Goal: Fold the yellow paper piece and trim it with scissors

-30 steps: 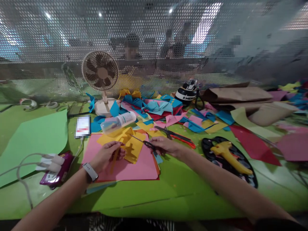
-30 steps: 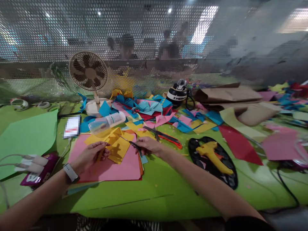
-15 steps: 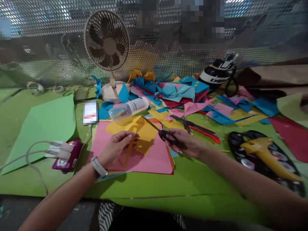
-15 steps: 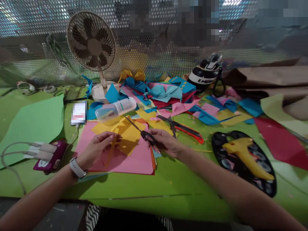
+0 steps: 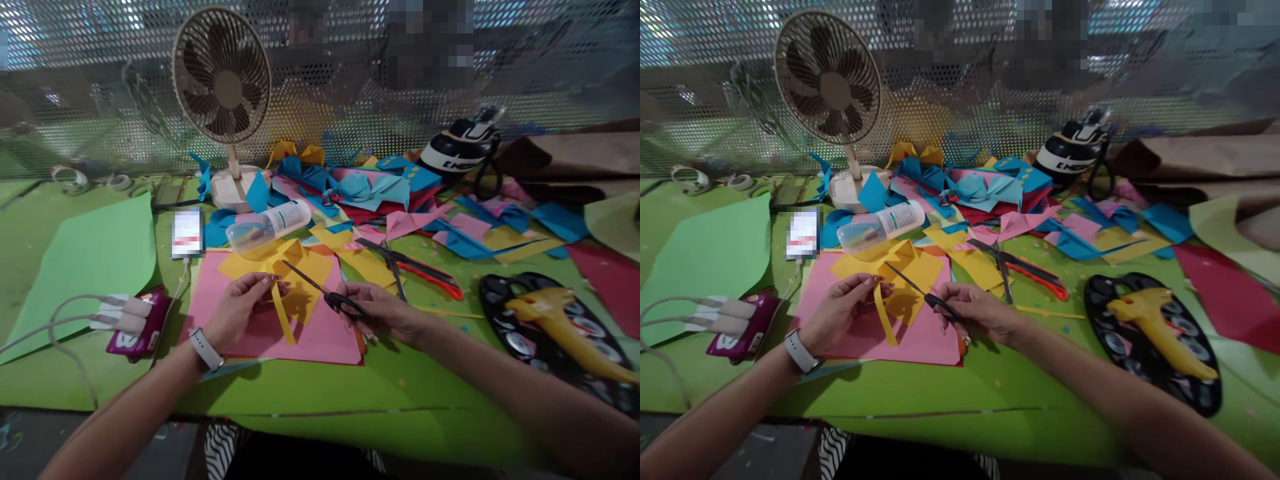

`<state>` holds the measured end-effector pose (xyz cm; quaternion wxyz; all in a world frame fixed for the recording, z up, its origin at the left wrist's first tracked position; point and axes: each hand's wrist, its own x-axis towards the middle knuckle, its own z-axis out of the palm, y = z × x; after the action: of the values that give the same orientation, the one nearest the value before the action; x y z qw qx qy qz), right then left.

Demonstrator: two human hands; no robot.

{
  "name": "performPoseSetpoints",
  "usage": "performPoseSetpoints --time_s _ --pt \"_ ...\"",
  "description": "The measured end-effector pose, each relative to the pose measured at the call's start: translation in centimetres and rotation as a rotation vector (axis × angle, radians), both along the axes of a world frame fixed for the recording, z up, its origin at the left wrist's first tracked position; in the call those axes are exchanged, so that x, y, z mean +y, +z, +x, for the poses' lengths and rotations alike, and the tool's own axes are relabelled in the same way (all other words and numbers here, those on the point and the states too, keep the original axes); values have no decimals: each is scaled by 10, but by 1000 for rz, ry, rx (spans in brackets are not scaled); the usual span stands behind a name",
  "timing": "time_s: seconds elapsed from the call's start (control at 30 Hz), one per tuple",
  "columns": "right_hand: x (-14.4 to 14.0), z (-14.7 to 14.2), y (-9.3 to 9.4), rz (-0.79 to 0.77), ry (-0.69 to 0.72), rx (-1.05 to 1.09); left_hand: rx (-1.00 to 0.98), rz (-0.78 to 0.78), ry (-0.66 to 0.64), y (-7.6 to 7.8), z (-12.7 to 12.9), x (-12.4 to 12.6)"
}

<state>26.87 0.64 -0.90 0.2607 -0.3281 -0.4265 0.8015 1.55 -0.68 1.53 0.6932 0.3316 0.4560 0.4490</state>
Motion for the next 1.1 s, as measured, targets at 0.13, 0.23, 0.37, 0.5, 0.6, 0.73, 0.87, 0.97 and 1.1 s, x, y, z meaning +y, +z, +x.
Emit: performPoseSetpoints --time_s 0.13,0.23,0.37,0.5,0.6,0.73,0.87,0.97,1.1 --pt "-1 -2 2 17 12 -7 16 31 -17 -2 -1 0" --pt "-2 -2 4 27 7 -34 -7 33 16 -3 -1 0" --pt "-3 -1 7 9 -12 -44 -32 0 30 -2 -1 0" --pt "-4 1 7 2 -5 -17 -35 -25 26 -2 -1 -1" --pt "-3 1 7 27 11 -116 -12 -24 21 -4 -1 -1" --pt "-2 0 8 84 10 -244 37 17 9 -3 -1 -1" --pt "-3 1 8 100 42 -250 43 35 -90 2 -1 -3" --pt "-4 1 9 99 63 -272 67 92 -143 4 -1 -5" --pt "-6 -1 11 85 66 -309 70 96 -154 1 0 -6"
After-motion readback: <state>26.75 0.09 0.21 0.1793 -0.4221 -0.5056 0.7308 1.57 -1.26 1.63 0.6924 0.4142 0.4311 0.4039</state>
